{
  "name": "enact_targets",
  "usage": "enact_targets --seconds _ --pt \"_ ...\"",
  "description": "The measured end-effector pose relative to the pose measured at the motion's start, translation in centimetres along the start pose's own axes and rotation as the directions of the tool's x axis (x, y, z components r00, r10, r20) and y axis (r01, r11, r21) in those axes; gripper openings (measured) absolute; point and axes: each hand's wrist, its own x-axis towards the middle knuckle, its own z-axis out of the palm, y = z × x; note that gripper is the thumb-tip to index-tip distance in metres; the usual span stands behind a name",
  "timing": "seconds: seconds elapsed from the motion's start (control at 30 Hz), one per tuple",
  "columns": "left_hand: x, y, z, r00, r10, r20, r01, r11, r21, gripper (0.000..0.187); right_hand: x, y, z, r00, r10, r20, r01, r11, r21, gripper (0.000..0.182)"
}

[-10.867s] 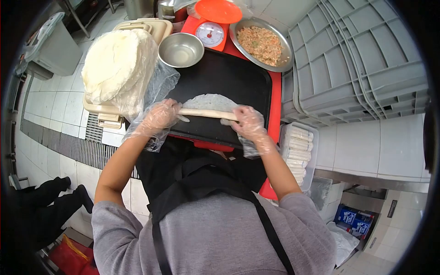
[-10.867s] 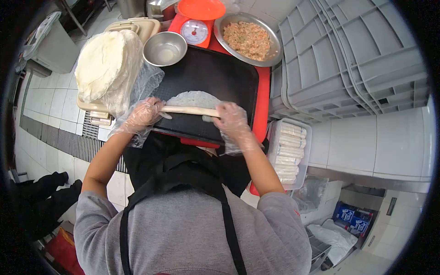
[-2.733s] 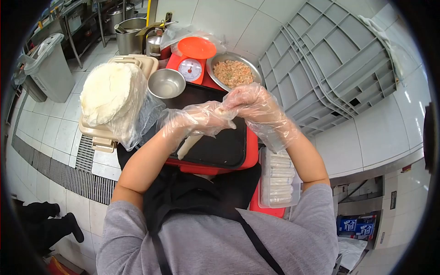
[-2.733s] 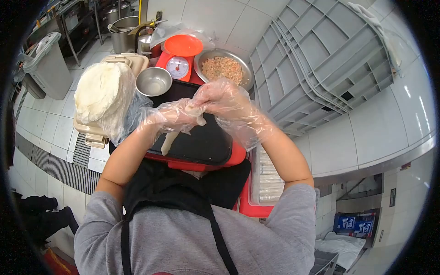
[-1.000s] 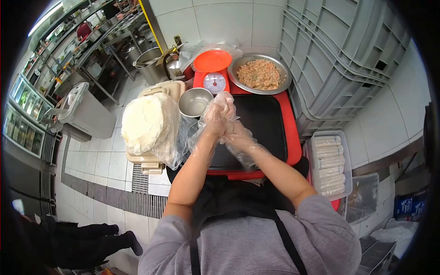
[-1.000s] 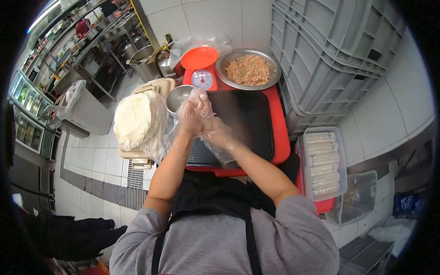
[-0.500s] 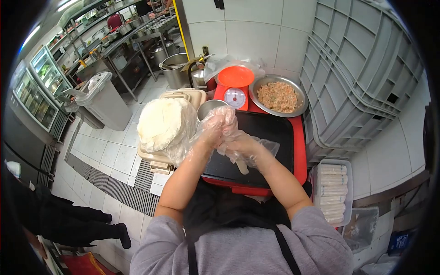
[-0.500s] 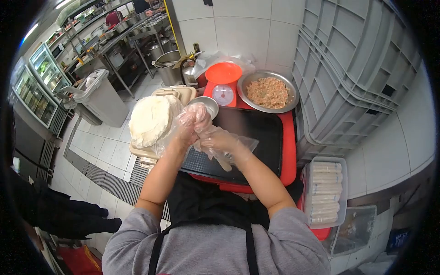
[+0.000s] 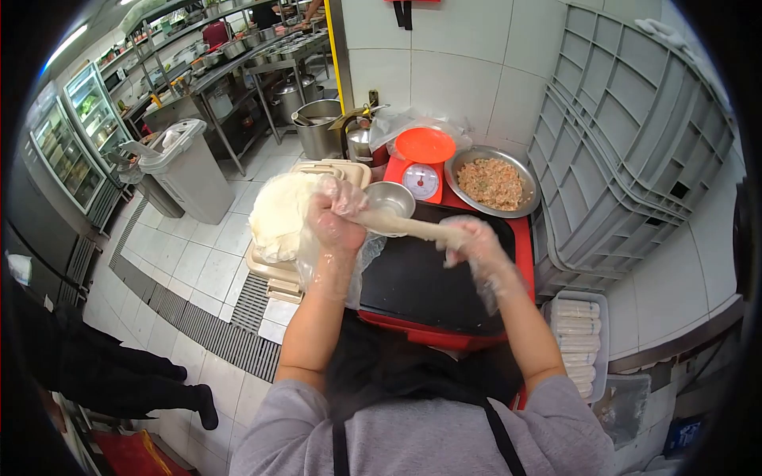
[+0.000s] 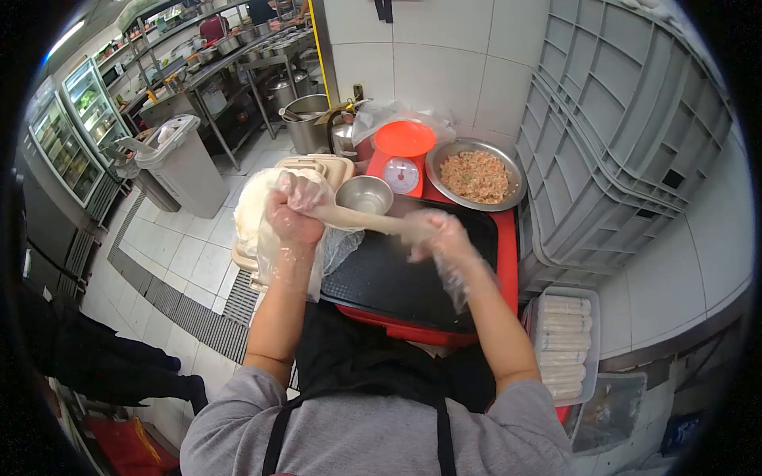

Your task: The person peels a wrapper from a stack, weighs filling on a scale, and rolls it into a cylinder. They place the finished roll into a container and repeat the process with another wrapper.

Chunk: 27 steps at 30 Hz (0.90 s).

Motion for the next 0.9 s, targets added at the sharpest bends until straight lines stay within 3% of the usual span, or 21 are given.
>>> enact_targets --seconds 0.03,0.1,0.13,0.17,0.23,0.27,0.3,0.33,0.37,0.4,0.43,0.47,0.5,0.53,0.57,0.7,0.77,0.8,0.87,0.9 --pt "-0.3 0.0 0.1 1.0 -0.005 -0.004 0.005 1.0 -0.01 0.021 0.0 -2.1 0.4 0.995 0.037 -0.091 -0.029 0.995 0.092 0.024" --pt "-1.3 -0.6 0.3 0.996 0.09 -0.005 -0.09 0.99 -0.112 0.031 1.8 -3.3 -1.5 0.995 -0.095 -0.022 0.098 0.972 0.215 0.02" --pt "-2.6 -0.6 -0.1 0.991 -0.008 -0.13 -0.016 0.983 -0.183 0.057 2.1 -4.2 -2.0 0.984 -0.176 -0.007 0.174 0.964 0.202 0.022" --pt "-3.5 -0.9 0.2 0.99 -0.03 -0.141 0.001 0.979 -0.204 0.057 2.3 -5.3 -2.3 0.967 -0.254 0.007 0.248 0.95 0.189 0.025" --pt "-5.0 -1.5 1.0 0.911 -0.391 -0.133 0.368 0.915 -0.165 0.066 2.2 -8.1 -2.1 0.976 -0.215 -0.034 0.216 0.976 0.034 0.023" --pt "-5.6 -1.8 0.4 0.822 -0.568 -0.05 0.546 0.809 -0.218 0.083 2.0 -9.5 -1.8 0.981 -0.19 0.033 0.188 0.981 0.034 0.022" --pt "-5.9 -2.4 -0.9 0.82 -0.57 -0.053 0.545 0.805 -0.234 0.083 1.3 -10.7 -0.5 0.984 -0.176 0.025 0.175 0.984 0.027 0.022" --pt "-6.3 -3.2 -2.6 0.705 -0.707 -0.056 0.709 0.699 0.099 0.076 0.5 -11.9 1.2 0.985 -0.169 0.034 0.172 0.975 -0.142 0.022" --pt "-6.6 -3.7 -3.5 0.575 -0.81 -0.117 0.77 0.486 0.414 0.069 0.0 -12.5 2.5 0.986 -0.158 0.048 0.165 0.938 -0.306 0.021" --pt "-6.6 -4.7 -3.5 0.551 -0.801 -0.234 0.72 0.314 0.619 0.06 -0.2 -12.5 3.0 0.979 -0.107 0.176 0.155 0.944 -0.29 0.025" --pt "-6.7 -6.4 -2.9 0.544 -0.763 -0.349 0.634 0.101 0.767 0.052 0.3 -11.7 3.0 0.98 -0.089 0.179 0.14 0.945 -0.297 0.025" --pt "-6.7 -7.5 -0.5 0.651 -0.647 -0.396 0.577 0.083 0.813 0.029 0.8 -10.1 2.7 0.949 -0.148 0.277 0.277 0.812 -0.513 0.028" --pt "-7.2 -9.1 -1.5 0.646 -0.649 -0.403 0.593 0.093 0.8 0.029 0.9 -9.0 2.7 0.906 -0.173 0.387 0.406 0.617 -0.674 0.031" --pt "-7.7 -11.0 -3.6 0.849 -0.467 -0.248 0.396 0.251 0.883 0.026 0.0 -8.8 3.4 0.867 -0.238 0.438 0.498 0.422 -0.757 0.038" --pt "-8.2 -12.3 -4.8 0.969 -0.235 -0.075 0.156 0.349 0.924 0.023 -0.5 -8.4 3.6 0.876 -0.214 0.432 0.482 0.432 -0.762 0.038" --pt "-9.0 -13.9 -3.7 0.971 -0.173 -0.163 0.23 0.518 0.824 0.023 -2.0 -8.2 3.6 0.925 -0.046 0.377 0.364 0.392 -0.845 0.046" --pt "-9.2 -13.7 -3.8 0.955 -0.296 -0.007 0.177 0.554 0.813 0.028 -2.0 -8.6 3.0 0.851 0.01 0.525 0.483 0.378 -0.79 0.043" --pt "-8.9 -13.5 -3.8 0.956 -0.295 -0.008 0.18 0.563 0.807 0.028 -2.0 -8.7 2.6 0.853 0.019 0.521 0.477 0.375 -0.795 0.043" --pt "-8.4 -13.1 -3.8 0.878 -0.441 0.183 -0.037 0.32 0.947 0.028 -1.9 -8.5 1.8 0.708 0.009 0.706 0.68 0.262 -0.685 0.038" --pt "-7.7 -12.8 -2.8 0.881 -0.437 0.183 -0.034 0.327 0.945 0.028 -1.8 -8.4 1.5 0.709 0.018 0.705 0.678 0.261 -0.687 0.038"
